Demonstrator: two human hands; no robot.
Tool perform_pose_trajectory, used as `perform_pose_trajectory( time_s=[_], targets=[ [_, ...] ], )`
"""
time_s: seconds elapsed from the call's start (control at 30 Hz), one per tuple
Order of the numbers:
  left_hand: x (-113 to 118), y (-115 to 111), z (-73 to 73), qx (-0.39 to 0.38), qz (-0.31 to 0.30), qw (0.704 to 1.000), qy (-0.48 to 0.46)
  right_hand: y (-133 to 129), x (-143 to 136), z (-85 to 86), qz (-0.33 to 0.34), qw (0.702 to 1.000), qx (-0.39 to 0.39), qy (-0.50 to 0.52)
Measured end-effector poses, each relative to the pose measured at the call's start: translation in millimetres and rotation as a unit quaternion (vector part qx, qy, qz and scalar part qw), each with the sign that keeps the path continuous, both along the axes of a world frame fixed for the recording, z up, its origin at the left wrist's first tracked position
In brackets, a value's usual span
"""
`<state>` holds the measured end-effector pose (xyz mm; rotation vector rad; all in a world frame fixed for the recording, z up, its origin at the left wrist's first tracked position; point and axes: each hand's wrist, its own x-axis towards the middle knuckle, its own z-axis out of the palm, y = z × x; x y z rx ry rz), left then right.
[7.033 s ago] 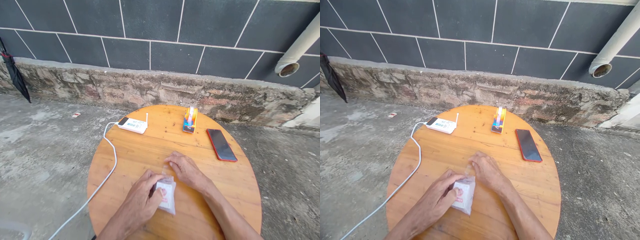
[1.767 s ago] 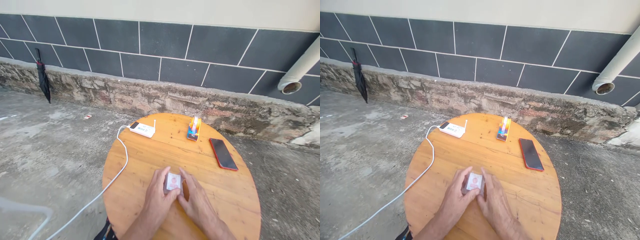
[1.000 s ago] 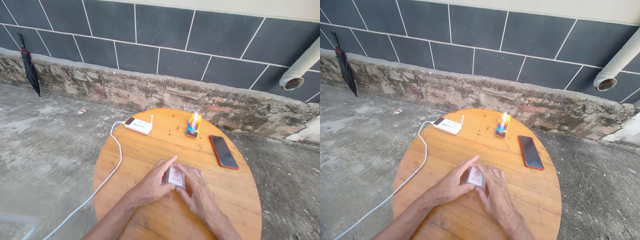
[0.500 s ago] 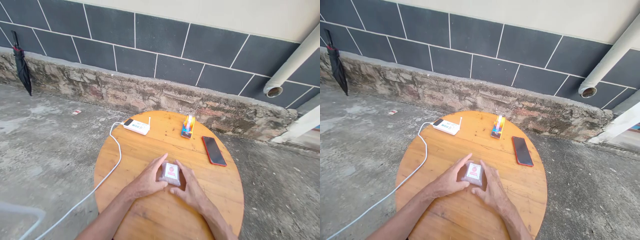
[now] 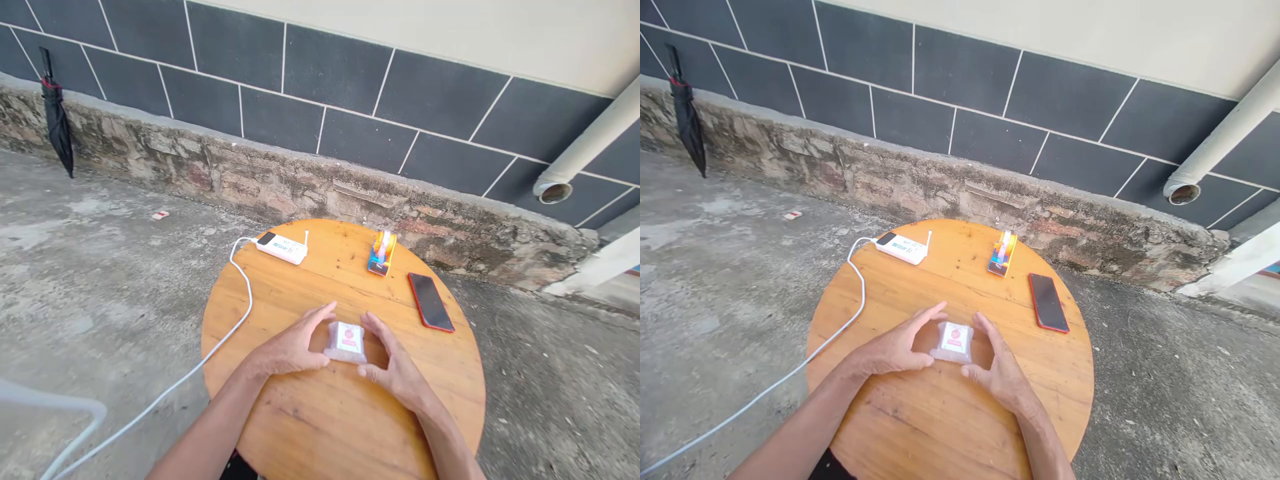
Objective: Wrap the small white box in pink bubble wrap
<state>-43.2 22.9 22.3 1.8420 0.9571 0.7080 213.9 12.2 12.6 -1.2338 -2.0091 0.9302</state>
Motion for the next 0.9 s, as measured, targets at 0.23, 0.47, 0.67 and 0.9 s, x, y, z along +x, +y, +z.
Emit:
perform_pose_trajectory(
  time_s=[0.23, 0.47, 0.67, 0.9],
  targets=[
    [4, 1, -7.1, 0.012, 0.025, 1.000, 0.013, 0, -5, -7.1, -0.021, 1.000, -0.009, -0.016],
    [12, 0, -7.7, 0.038, 0.063, 0.997, 0.014, 2, -11, -8.4, -0.041, 0.999, 0.017, -0.028],
    [15, -4, -3.5, 0.049, 0.081, 0.995, 0.011, -2, -13, -15.9, -0.078, 0.991, 0.071, -0.076],
    [17, -4, -5.7, 0.069, 0.086, 0.994, 0.016, -2, -14, -14.7, -0.081, 0.987, 0.099, -0.102]
  ],
)
